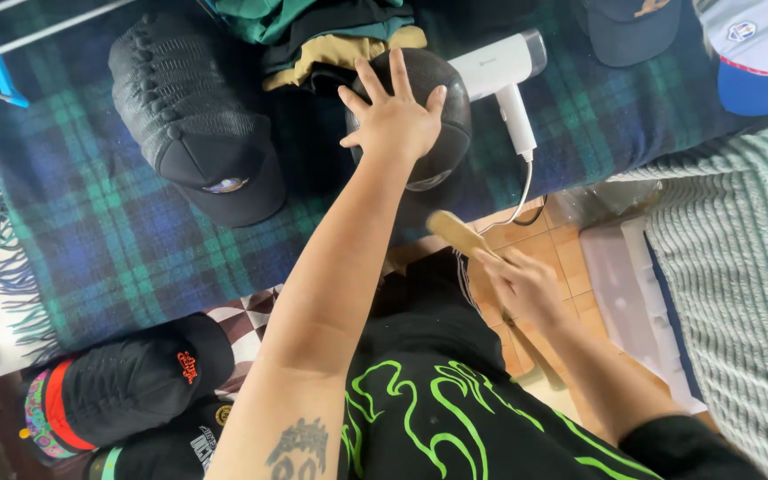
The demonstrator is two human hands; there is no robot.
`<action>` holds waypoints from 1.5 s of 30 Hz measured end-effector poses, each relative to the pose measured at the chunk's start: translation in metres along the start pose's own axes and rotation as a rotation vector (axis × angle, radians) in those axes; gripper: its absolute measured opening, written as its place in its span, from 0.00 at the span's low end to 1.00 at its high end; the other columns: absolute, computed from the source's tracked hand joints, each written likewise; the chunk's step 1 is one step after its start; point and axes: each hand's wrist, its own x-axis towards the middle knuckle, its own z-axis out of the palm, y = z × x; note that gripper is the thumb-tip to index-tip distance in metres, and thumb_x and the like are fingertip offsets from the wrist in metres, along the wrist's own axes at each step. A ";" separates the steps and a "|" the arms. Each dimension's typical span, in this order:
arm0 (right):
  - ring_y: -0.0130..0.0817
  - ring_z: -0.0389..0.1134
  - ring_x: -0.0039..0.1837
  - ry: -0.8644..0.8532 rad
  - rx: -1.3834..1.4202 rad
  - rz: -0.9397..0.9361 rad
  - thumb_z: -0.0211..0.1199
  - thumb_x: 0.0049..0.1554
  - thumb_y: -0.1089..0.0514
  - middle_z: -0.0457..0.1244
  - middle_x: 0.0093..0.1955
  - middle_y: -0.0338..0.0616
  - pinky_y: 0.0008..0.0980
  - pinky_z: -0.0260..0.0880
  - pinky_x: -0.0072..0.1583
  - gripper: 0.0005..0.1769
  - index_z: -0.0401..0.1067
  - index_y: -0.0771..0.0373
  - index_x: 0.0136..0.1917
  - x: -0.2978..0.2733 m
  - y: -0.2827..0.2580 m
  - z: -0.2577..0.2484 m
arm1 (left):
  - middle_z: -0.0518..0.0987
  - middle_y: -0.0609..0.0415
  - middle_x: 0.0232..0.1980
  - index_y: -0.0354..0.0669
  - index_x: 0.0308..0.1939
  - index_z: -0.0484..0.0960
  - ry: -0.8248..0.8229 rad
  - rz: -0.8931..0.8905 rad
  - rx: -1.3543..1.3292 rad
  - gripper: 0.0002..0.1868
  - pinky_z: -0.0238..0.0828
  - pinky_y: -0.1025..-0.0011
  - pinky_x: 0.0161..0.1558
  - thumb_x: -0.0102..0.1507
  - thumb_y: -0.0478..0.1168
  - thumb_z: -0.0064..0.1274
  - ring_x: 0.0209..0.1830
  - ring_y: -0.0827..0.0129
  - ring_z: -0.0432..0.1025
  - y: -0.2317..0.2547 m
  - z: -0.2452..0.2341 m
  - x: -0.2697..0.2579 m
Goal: Cleaning and shaping a baseball cap using a brush and a hair dryer
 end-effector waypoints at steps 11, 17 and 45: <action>0.58 0.70 0.39 -0.484 -0.093 0.140 0.54 0.54 0.58 0.65 0.43 0.47 0.53 0.67 0.37 0.13 0.72 0.52 0.53 0.152 -0.069 0.098 | 0.20 0.50 0.85 0.68 0.80 0.23 -0.026 -0.004 0.011 0.43 0.55 0.26 0.63 0.70 0.70 0.25 0.84 0.41 0.23 0.001 -0.008 -0.008; 0.40 0.70 0.40 -0.366 -0.314 -0.066 0.59 0.53 0.55 0.65 0.41 0.32 0.36 0.72 0.42 0.16 0.76 0.35 0.52 0.062 -0.004 -0.011 | 0.31 0.40 0.83 0.59 0.83 0.31 0.066 0.088 0.075 0.44 0.65 0.24 0.55 0.71 0.71 0.24 0.81 0.30 0.33 -0.014 0.004 0.000; 0.48 0.71 0.48 0.121 0.035 0.078 0.73 0.52 0.62 0.68 0.47 0.48 0.41 0.68 0.52 0.32 0.70 0.61 0.69 0.137 0.241 0.047 | 0.73 0.47 0.68 0.50 0.67 0.76 1.017 0.348 -0.424 0.21 0.59 0.59 0.72 0.75 0.49 0.37 0.70 0.54 0.66 -0.050 0.086 0.050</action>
